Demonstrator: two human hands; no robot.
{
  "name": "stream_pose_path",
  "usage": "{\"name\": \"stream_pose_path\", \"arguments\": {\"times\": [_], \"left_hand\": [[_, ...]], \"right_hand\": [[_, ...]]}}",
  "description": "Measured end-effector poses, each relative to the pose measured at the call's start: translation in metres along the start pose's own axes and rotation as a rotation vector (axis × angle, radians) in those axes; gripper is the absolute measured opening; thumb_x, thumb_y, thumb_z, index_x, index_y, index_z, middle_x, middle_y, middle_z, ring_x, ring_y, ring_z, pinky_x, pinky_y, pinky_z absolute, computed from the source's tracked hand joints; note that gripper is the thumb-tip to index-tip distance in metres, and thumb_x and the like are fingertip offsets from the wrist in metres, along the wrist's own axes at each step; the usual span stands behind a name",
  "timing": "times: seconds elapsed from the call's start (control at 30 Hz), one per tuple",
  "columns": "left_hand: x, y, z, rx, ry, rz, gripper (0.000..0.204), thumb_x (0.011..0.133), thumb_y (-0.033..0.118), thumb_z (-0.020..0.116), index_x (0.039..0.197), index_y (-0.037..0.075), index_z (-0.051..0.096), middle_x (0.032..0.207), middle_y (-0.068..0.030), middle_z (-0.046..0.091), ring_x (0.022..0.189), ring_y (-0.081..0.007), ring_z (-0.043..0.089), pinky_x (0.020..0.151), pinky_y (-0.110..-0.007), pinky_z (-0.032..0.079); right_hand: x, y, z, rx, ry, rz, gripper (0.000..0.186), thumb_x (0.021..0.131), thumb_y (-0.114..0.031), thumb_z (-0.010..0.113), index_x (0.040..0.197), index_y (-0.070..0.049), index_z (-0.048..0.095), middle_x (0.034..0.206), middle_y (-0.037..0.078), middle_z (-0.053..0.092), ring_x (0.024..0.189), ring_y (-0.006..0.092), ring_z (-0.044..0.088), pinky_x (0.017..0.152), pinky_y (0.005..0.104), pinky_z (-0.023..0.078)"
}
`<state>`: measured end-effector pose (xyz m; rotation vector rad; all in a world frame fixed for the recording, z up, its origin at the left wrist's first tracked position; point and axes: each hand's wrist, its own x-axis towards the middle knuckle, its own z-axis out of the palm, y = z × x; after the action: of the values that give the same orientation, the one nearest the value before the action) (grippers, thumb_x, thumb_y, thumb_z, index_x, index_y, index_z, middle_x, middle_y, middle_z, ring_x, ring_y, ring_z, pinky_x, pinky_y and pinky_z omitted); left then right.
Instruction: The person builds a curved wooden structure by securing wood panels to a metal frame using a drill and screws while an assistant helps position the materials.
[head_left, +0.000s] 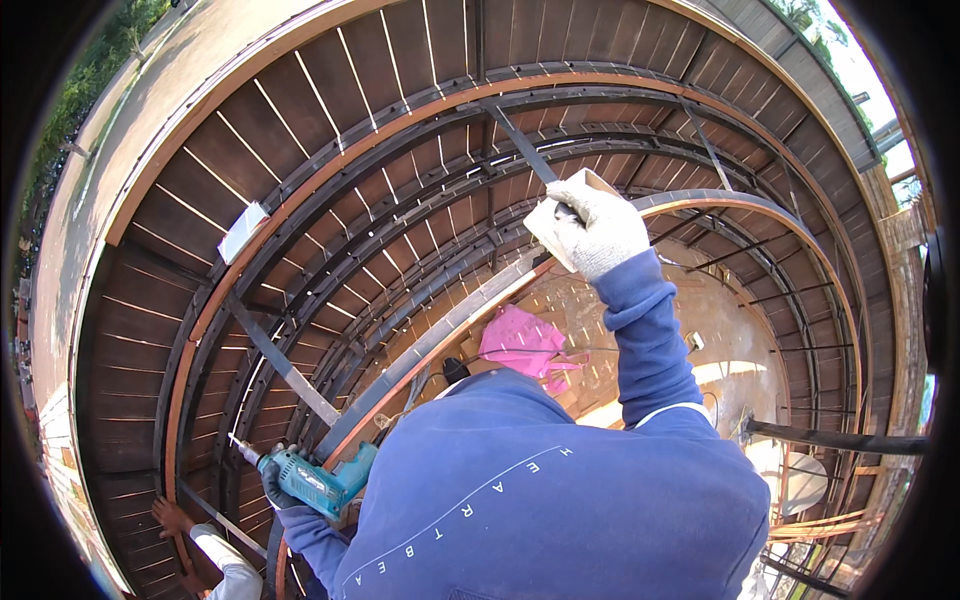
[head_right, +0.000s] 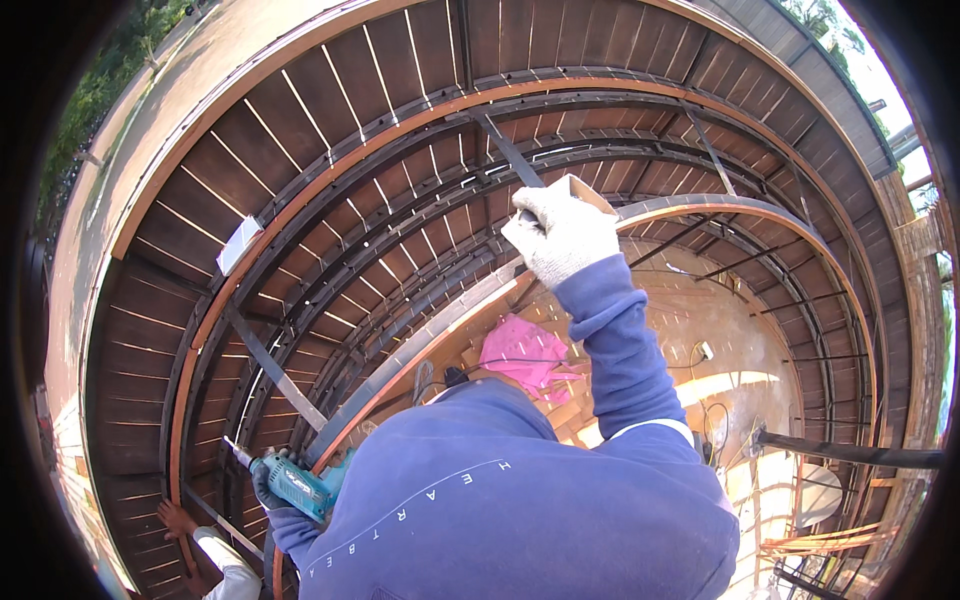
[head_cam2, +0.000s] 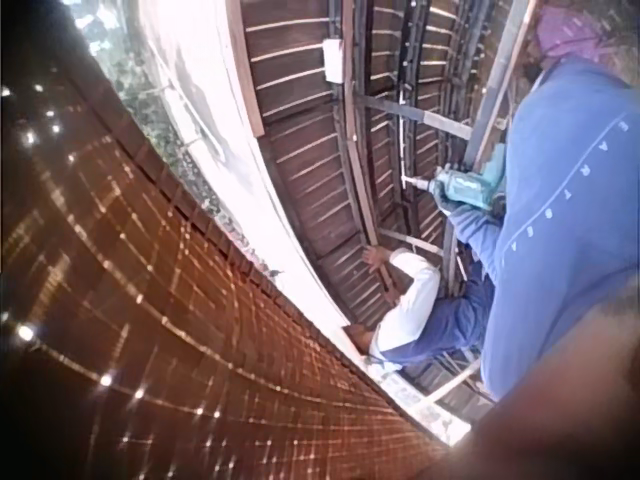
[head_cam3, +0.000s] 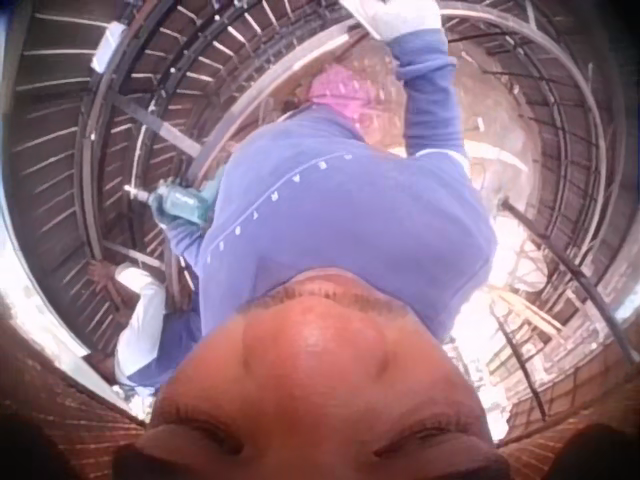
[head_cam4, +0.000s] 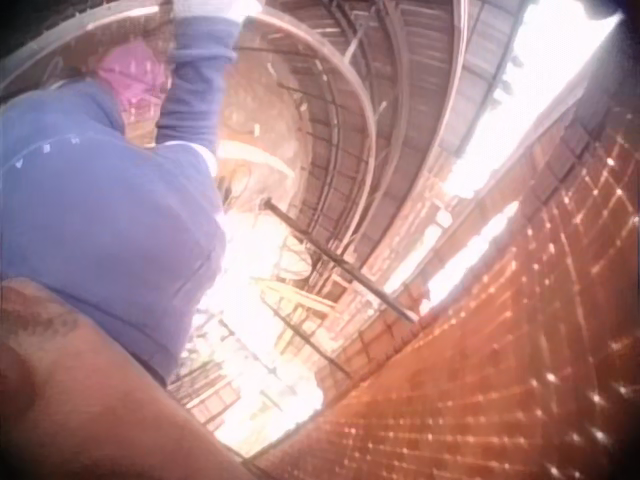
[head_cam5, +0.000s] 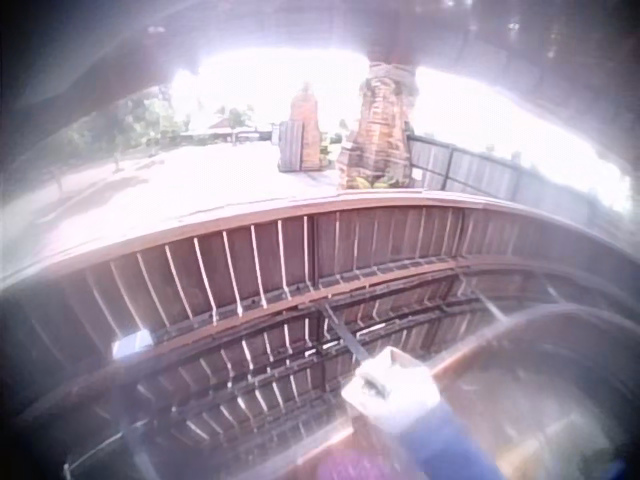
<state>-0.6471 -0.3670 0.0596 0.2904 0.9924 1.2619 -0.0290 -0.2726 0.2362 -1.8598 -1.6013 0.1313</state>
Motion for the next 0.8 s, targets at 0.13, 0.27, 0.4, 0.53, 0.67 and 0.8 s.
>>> {"name": "stream_pose_path", "arguments": {"times": [0.13, 0.27, 0.4, 0.53, 0.67, 0.8], "left_hand": [[0.008, 0.003, -0.003, 0.015, -0.027, -0.017, 0.055, 0.090, 0.044, 0.071, 0.130, 0.009, 0.061, 0.116, -0.0178, 0.071, 0.099, -0.0349, 0.069, 0.086, -0.052, 0.058], [0.000, 0.002, 0.005, -0.015, 0.028, 0.003, 0.054, 0.086, 0.040, 0.074, 0.127, 0.008, 0.060, 0.113, -0.0182, 0.071, 0.097, -0.0349, 0.070, 0.085, -0.053, 0.060], [-0.006, 0.000, 0.005, -0.115, 0.077, 0.000, 0.052, 0.086, 0.030, 0.074, 0.129, 0.006, 0.057, 0.112, -0.0187, 0.070, 0.100, -0.0364, 0.071, 0.088, -0.054, 0.061], [-0.002, 0.002, 0.008, -0.105, 0.082, 0.017, 0.051, 0.086, 0.024, 0.075, 0.129, 0.003, 0.057, 0.111, -0.0205, 0.070, 0.097, -0.0373, 0.073, 0.090, -0.054, 0.062], [-0.007, -0.001, 0.007, -0.173, 0.077, 0.022, 0.050, 0.085, 0.018, 0.076, 0.128, 0.001, 0.057, 0.111, -0.0205, 0.071, 0.099, -0.0368, 0.073, 0.094, -0.052, 0.062], [-0.003, 0.000, 0.006, -0.147, 0.109, 0.018, 0.049, 0.084, 0.021, 0.077, 0.124, 0.000, 0.059, 0.107, -0.0213, 0.072, 0.097, -0.0372, 0.074, 0.091, -0.052, 0.063]], "right_hand": [[0.052, 0.112, -0.018, -0.624, -0.369, 0.234, 0.022, 0.088, -0.017, 0.065, 0.103, -0.008, 0.079, 0.099, 0.017, 0.076, 0.099, 0.0374, 0.072, 0.091, 0.0429, 0.057], [0.073, 0.146, 0.024, -0.744, -0.576, 0.255, 0.028, 0.088, -0.025, 0.068, 0.108, -0.009, 0.079, 0.105, 0.019, 0.077, 0.101, 0.0381, 0.073, 0.091, 0.0455, 0.058], [0.074, 0.134, 0.046, -0.589, -0.550, 0.235, 0.030, 0.086, -0.028, 0.075, 0.112, -0.013, 0.080, 0.109, 0.017, 0.077, 0.103, 0.0359, 0.074, 0.092, 0.0426, 0.058], [0.070, 0.201, 0.063, -0.216, -0.567, 0.209, 0.025, 0.085, -0.012, 0.083, 0.109, -0.006, 0.081, 0.094, 0.010, 0.080, 0.083, 0.0180, 0.073, 0.083, 0.0346, 0.058], [0.076, 0.225, 0.077, -0.098, -0.548, 0.342, 0.025, 0.085, -0.010, 0.083, 0.110, -0.007, 0.081, 0.096, 0.009, 0.080, 0.087, 0.0167, 0.073, 0.082, 0.0341, 0.057], [0.076, 0.242, 0.080, -0.015, -0.490, 0.364, 0.025, 0.084, -0.011, 0.082, 0.109, -0.010, 0.082, 0.099, 0.009, 0.080, 0.091, 0.0179, 0.074, 0.084, 0.0343, 0.057]]}}
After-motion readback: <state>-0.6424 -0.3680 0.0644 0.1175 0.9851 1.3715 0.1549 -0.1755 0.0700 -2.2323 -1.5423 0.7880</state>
